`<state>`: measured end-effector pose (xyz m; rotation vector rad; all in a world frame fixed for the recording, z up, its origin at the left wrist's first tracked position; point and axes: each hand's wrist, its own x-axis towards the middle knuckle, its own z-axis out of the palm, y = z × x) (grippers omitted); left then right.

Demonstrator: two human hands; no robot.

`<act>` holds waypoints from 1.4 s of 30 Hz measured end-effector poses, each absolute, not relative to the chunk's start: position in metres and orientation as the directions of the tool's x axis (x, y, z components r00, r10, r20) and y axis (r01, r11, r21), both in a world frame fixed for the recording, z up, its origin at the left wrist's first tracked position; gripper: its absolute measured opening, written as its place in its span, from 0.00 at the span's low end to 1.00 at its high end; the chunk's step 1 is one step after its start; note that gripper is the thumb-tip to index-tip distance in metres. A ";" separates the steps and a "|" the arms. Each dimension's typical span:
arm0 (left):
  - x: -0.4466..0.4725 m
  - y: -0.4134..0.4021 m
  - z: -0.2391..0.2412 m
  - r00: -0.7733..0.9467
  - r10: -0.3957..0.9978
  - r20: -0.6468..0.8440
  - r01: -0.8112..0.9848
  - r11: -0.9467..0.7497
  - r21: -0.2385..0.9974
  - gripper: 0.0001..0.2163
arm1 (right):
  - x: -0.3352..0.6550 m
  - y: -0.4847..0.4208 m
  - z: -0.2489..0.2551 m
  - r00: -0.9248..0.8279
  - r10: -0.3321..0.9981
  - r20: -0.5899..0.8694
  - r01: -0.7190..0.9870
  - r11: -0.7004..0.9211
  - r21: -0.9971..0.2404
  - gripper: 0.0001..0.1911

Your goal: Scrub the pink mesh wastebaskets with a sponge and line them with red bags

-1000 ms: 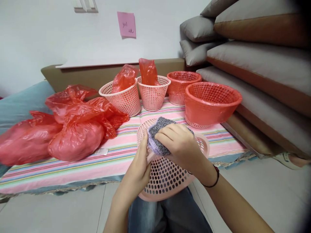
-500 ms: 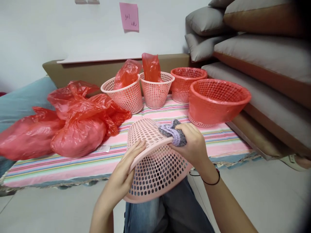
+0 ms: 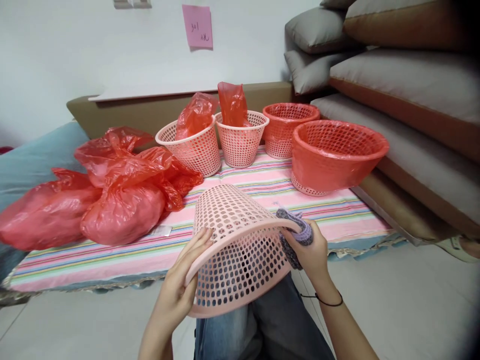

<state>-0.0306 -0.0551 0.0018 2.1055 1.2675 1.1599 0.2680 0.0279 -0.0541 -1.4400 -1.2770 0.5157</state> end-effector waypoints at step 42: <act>0.017 -0.064 0.033 0.224 0.883 0.412 0.701 -0.440 0.561 0.39 | 0.230 -0.001 0.052 -0.366 0.575 0.732 0.651 0.720 -0.240 0.06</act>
